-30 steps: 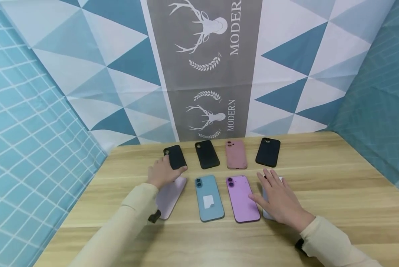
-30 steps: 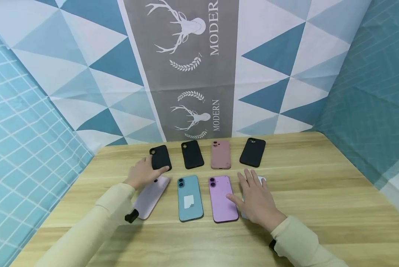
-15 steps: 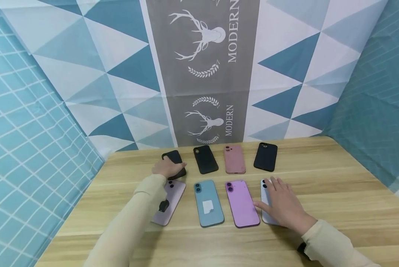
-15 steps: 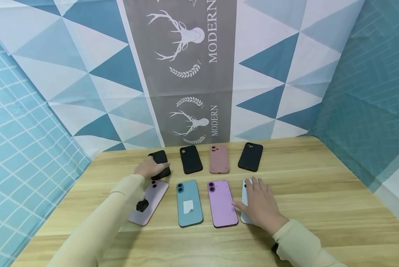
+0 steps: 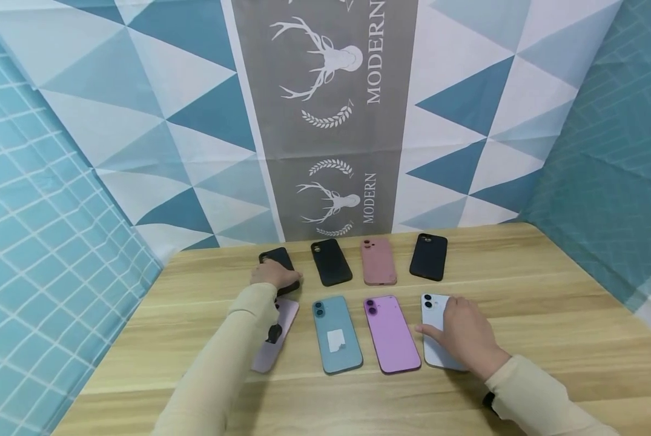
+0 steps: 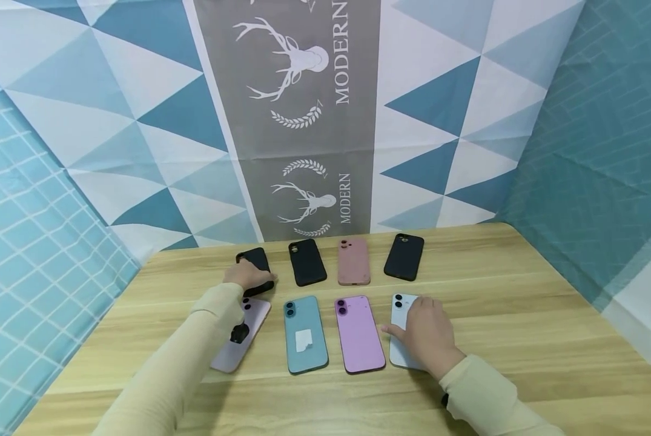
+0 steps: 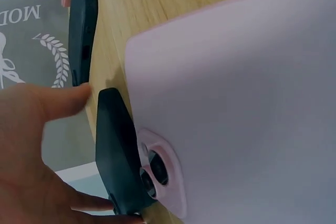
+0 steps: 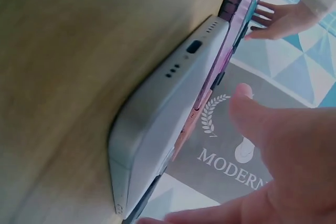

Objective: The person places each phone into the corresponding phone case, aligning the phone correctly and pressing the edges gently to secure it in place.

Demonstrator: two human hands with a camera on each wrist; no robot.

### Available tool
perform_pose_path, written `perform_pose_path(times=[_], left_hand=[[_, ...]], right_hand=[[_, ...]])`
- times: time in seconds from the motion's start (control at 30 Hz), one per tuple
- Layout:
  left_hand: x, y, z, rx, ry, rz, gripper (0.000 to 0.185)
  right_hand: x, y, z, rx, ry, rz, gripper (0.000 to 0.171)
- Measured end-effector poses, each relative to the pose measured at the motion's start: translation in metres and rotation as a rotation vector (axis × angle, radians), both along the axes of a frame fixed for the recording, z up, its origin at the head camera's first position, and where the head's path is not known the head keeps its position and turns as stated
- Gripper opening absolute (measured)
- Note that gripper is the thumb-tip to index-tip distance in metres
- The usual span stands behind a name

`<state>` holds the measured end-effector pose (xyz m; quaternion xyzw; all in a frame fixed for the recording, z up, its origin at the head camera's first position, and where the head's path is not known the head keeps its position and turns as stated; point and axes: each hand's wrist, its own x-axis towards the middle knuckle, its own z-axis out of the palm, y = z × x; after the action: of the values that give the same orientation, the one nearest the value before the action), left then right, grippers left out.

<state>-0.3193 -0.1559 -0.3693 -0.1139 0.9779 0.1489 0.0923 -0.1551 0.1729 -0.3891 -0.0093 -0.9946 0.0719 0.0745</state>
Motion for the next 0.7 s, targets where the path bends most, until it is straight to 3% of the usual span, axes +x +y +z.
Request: perform_pose_path(times=[0.1, 0.3, 0.53, 0.7], left_hand=[[-0.002, 0.001, -0.002, -0.021, 0.006, -0.003, 0.103], [-0.011, 0.003, -0.004, -0.037, 0.025, -0.033, 0.102], [-0.016, -0.002, -0.006, 0.001, 0.079, -0.038, 0.094], [-0.013, -0.004, -0.007, 0.048, 0.098, 0.012, 0.096]], right_hand=[[0.000, 0.001, 0.000, 0.014, -0.054, -0.009, 0.074], [0.000, 0.004, 0.004, 0.023, -0.165, -0.004, 0.064], [-0.010, 0.005, 0.012, -0.085, -0.248, 0.031, 0.058], [-0.015, 0.010, 0.015, -0.151, -0.251, 0.052, 0.053]])
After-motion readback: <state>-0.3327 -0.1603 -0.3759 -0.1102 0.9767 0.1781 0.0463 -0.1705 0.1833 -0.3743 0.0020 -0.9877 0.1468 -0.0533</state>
